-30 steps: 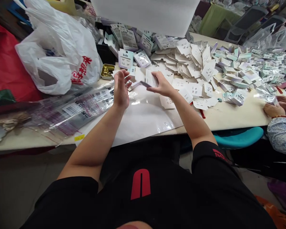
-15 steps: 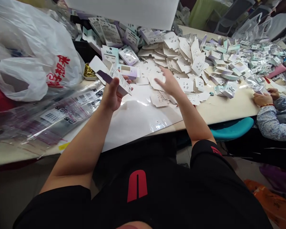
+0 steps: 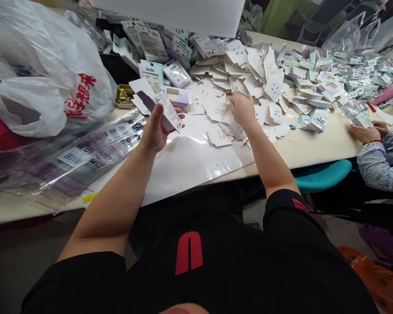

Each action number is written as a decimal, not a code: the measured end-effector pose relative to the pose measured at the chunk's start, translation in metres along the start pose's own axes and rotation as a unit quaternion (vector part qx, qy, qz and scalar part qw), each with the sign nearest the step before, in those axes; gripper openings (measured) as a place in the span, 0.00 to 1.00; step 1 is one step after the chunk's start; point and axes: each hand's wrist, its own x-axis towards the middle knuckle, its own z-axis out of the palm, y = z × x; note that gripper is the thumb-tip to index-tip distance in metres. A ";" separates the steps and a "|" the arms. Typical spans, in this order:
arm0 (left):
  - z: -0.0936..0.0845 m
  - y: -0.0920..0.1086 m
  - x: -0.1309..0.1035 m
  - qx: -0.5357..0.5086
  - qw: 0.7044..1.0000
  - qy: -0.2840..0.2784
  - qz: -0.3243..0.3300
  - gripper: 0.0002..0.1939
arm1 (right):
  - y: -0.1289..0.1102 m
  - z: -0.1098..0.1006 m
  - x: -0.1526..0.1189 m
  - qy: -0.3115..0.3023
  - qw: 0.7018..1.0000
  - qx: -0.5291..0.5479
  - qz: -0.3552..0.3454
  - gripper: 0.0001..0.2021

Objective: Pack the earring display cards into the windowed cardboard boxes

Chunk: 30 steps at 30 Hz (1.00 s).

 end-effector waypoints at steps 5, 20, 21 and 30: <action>0.003 0.004 -0.001 -0.021 0.999 -0.004 0.024 0.45 | -0.023 0.017 0.023 0.102 0.950 0.296 0.000 0.39; -0.009 0.016 0.007 -0.121 0.992 0.024 0.028 0.49 | -0.076 0.079 -0.020 -0.038 0.852 0.521 -0.024 0.46; -0.008 0.015 0.007 -0.114 0.993 0.024 0.029 0.50 | -0.078 0.077 -0.021 -0.033 0.859 0.510 -0.035 0.47; -0.004 -0.009 0.002 0.005 0.998 0.004 0.058 0.50 | -0.092 0.064 -0.028 -0.008 0.857 0.514 -0.035 0.50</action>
